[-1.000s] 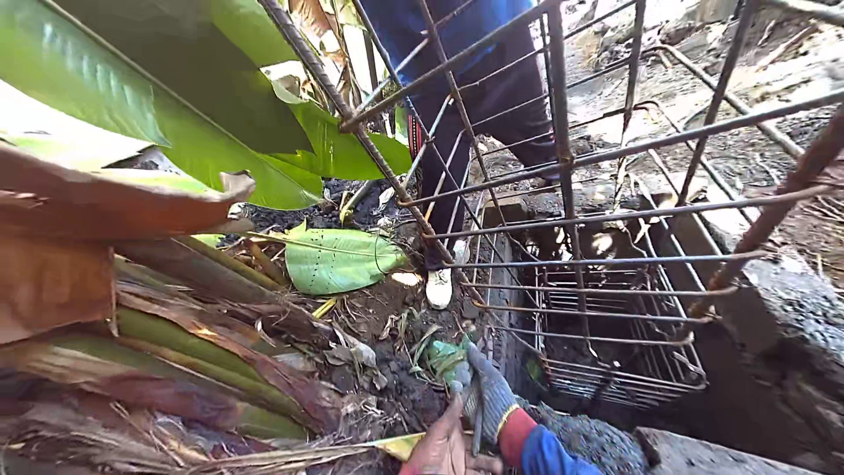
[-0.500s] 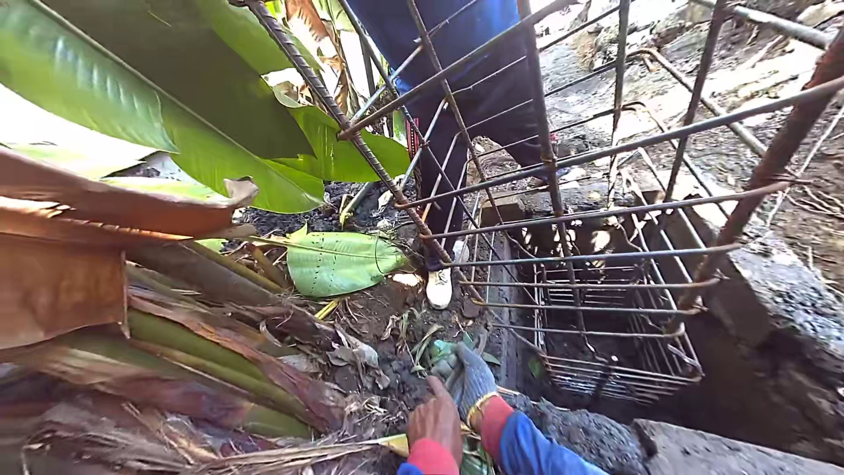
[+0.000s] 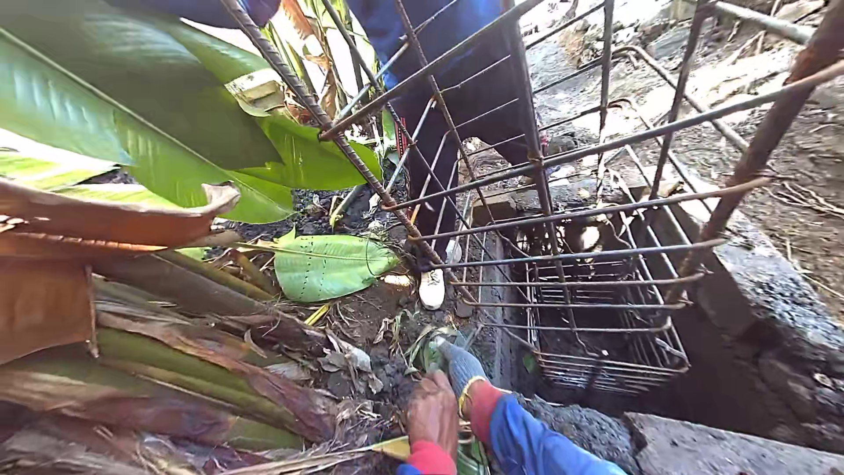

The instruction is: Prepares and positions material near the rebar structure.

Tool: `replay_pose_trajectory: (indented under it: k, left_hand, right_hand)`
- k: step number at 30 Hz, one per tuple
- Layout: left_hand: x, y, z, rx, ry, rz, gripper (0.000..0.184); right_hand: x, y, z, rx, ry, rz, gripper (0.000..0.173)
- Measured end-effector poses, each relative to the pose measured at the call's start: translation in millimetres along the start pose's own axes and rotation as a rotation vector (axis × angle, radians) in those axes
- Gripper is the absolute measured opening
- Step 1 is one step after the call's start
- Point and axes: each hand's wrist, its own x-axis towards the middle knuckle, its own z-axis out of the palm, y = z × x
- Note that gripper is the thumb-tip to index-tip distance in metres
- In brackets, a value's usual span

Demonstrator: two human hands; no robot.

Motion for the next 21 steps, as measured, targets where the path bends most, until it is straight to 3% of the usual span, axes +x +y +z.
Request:
replay_pose_trajectory:
  k: [2, 4, 6, 7, 8, 10, 12, 14, 15, 16, 18, 20, 21]
  left_hand:
    - [10, -11, -29, -0.265, -0.334, -0.047, 0.048]
    - [35, -36, -24, -0.782, -0.677, -0.139, 0.059]
    - [42, -44, -4, -1.214, -1.014, -0.184, 0.044]
    - [41, -40, 0, -1.217, -1.058, -0.163, 0.036]
    - [39, -32, -4, -1.064, -0.963, -0.111, 0.033]
    - [22, -10, -23, -0.461, -0.576, -0.011, 0.04]
    - [-2, 8, -16, -0.096, -0.262, 0.033, 0.033]
    - [-11, 16, -12, -0.003, -0.156, 0.038, 0.032]
    - [-7, 14, -20, -0.054, -0.237, 0.032, 0.035]
    - [4, 7, -29, -0.214, -0.38, 0.011, 0.044]
    - [38, -17, -19, -0.742, -0.704, -0.089, 0.052]
    - [53, -32, 4, -1.157, -1.019, -0.165, 0.042]
    - [54, -33, 10, -1.118, -1.02, -0.143, 0.037]
  right_hand:
    - [9, -6, -1, 0.125, 0.002, 0.038, 0.029]
    - [9, -6, -8, 0.468, -0.109, 0.087, 0.017]
    - [2, 0, -22, 0.612, -0.227, 0.139, 0.02]
    - [-2, 3, -29, 0.574, -0.251, 0.147, 0.024]
    - [-4, 4, -35, 0.517, -0.267, 0.152, 0.031]
    - [-3, 9, -46, 0.485, -0.286, 0.158, 0.05]
    - [-2, 7, -44, 0.449, -0.23, 0.137, 0.05]
    - [2, -6, -30, 0.027, -0.109, 0.086, 0.044]
    - [5, -12, -26, -0.141, -0.089, 0.091, 0.037]
    - [8, -15, -24, -0.141, -0.08, 0.101, 0.029]
    - [12, -9, -27, 0.244, -0.14, 0.11, 0.017]
    - [10, 4, -34, 0.419, -0.23, 0.1, 0.025]
    - [8, 8, -33, 0.428, -0.249, 0.095, 0.032]
